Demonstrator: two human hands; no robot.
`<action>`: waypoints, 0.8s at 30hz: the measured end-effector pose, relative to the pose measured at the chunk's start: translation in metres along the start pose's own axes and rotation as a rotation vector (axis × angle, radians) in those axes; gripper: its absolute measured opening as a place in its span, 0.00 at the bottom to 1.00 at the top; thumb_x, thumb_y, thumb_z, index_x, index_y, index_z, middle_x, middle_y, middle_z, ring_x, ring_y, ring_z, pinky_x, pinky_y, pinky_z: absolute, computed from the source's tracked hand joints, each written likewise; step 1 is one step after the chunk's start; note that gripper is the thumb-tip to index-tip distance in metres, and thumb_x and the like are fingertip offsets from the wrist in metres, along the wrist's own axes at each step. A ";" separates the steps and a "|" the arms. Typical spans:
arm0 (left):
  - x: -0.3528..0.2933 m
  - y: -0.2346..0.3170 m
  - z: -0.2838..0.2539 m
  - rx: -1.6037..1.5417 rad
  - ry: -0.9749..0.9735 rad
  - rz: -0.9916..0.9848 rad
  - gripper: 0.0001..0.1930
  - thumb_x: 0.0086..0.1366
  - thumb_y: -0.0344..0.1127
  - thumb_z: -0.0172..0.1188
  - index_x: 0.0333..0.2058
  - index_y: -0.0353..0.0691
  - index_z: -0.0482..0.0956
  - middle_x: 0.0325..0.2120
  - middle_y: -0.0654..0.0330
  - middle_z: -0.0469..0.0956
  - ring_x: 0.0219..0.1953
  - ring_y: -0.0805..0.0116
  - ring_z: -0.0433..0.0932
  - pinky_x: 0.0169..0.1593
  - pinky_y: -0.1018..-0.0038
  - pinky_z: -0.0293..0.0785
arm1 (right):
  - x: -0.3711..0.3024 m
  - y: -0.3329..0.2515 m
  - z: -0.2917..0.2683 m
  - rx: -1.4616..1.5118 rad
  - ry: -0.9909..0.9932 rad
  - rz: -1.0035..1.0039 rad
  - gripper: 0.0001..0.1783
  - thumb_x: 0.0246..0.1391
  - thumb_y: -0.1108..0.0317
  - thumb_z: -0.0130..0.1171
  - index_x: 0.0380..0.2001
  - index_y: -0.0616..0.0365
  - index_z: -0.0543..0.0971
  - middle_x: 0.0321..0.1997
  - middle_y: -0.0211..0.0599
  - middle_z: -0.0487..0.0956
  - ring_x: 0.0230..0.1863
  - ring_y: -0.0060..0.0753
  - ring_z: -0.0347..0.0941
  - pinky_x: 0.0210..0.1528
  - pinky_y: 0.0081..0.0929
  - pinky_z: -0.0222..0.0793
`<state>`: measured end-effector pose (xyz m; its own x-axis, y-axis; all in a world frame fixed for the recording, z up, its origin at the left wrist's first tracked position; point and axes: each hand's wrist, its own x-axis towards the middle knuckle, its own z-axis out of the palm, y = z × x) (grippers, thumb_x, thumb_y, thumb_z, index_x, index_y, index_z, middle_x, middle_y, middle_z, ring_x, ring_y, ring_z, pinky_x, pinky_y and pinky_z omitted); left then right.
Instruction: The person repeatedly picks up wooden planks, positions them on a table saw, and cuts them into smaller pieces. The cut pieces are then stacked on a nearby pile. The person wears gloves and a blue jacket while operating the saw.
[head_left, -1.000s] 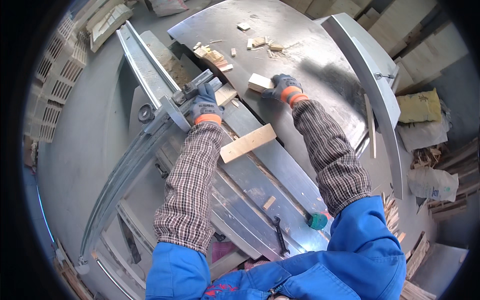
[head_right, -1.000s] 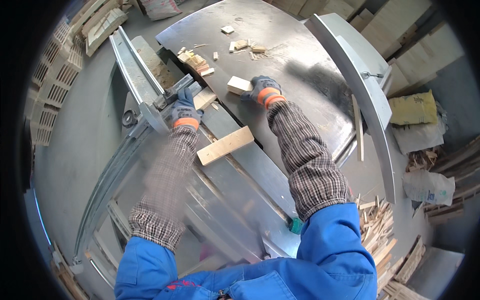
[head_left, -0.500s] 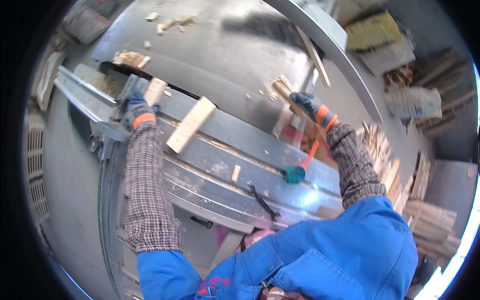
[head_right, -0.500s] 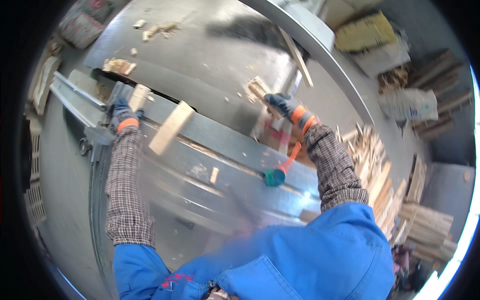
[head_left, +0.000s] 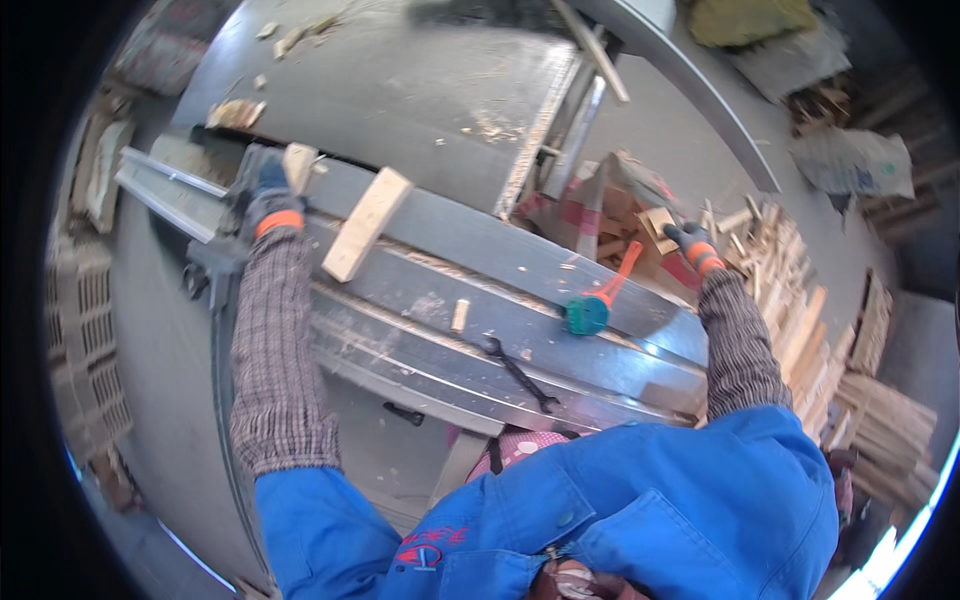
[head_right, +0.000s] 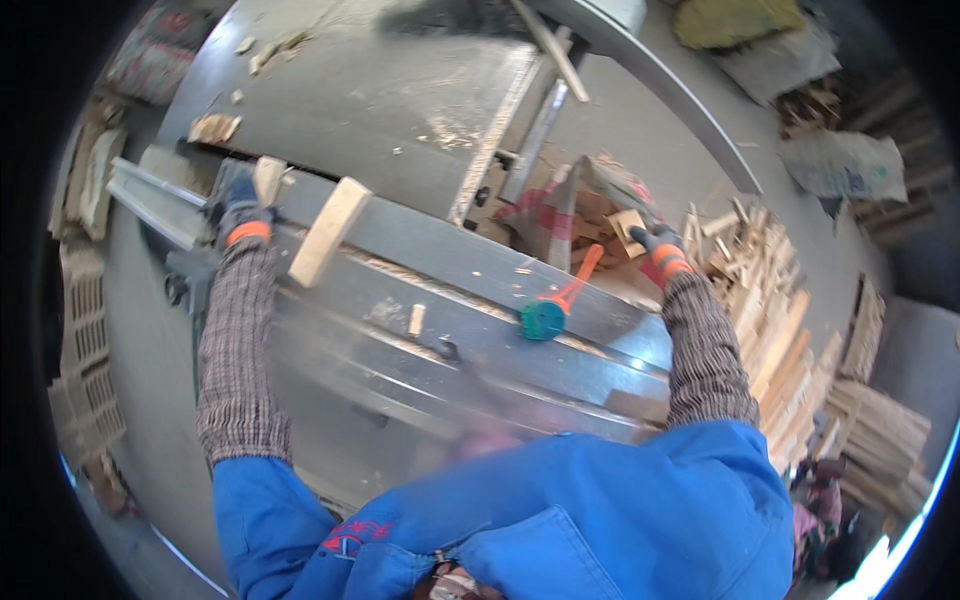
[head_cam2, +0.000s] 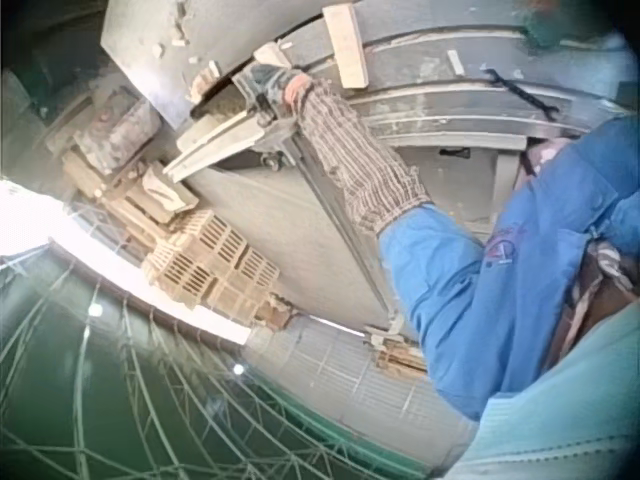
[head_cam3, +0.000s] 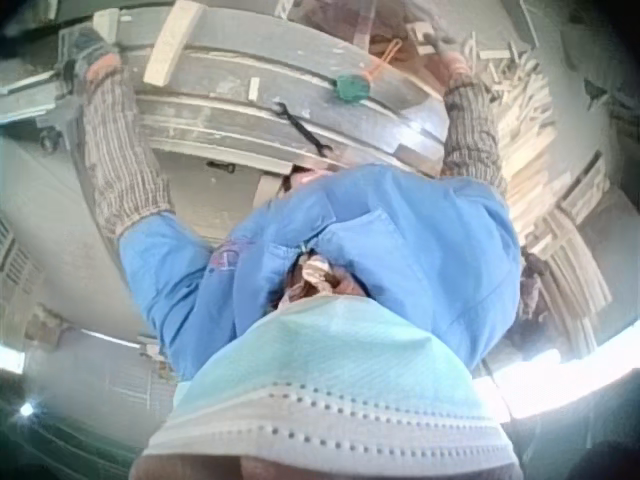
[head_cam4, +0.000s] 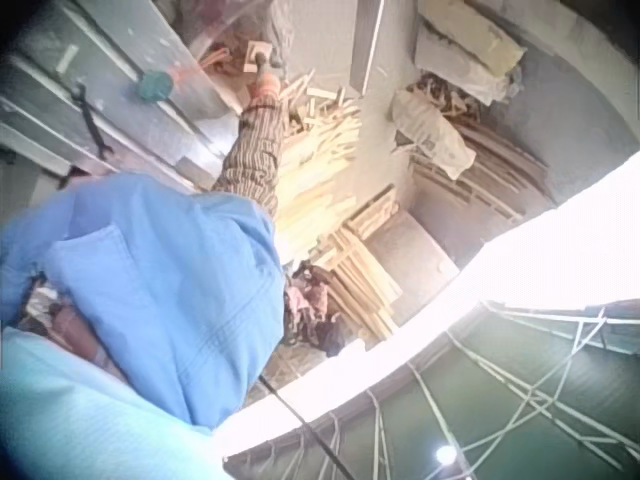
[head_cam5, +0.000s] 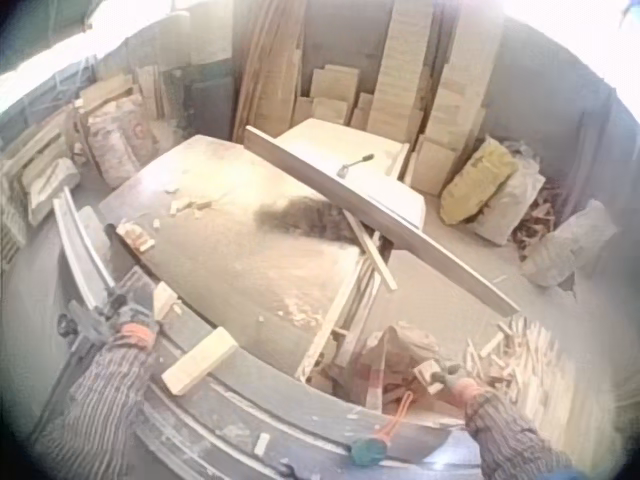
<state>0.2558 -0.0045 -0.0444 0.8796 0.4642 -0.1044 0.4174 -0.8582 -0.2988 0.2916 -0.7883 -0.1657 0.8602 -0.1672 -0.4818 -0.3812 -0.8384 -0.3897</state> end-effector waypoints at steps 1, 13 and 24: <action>-0.005 -0.011 0.010 -0.016 -0.060 -0.012 0.45 0.59 0.49 0.63 0.69 0.37 0.51 0.69 0.48 0.53 0.71 0.53 0.52 0.72 0.67 0.49 | -0.005 -0.023 0.003 -0.014 -0.009 -0.073 0.38 0.47 0.39 0.65 0.47 0.64 0.80 0.41 0.44 0.82 0.38 0.39 0.77 0.44 0.35 0.71; -0.096 0.031 -0.005 -0.252 0.248 0.199 0.31 0.58 0.46 0.62 0.58 0.41 0.65 0.52 0.46 0.71 0.55 0.49 0.72 0.56 0.59 0.70 | -0.044 0.013 -0.032 0.455 -0.034 -0.143 0.26 0.52 0.54 0.67 0.47 0.63 0.79 0.39 0.36 0.82 0.38 0.26 0.76 0.44 0.26 0.72; -0.151 0.078 -0.055 -0.228 -0.298 0.068 0.67 0.42 0.67 0.70 0.71 0.42 0.39 0.63 0.46 0.62 0.63 0.51 0.66 0.65 0.62 0.63 | -0.152 -0.046 -0.027 0.703 -0.096 -0.145 0.21 0.55 0.58 0.66 0.46 0.60 0.79 0.39 0.31 0.81 0.38 0.22 0.75 0.42 0.24 0.73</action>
<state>0.1684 -0.1535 0.0006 0.8157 0.4195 -0.3984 0.4303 -0.9002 -0.0670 0.1872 -0.7386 -0.0535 0.8974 -0.0057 -0.4412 -0.4209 -0.3111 -0.8521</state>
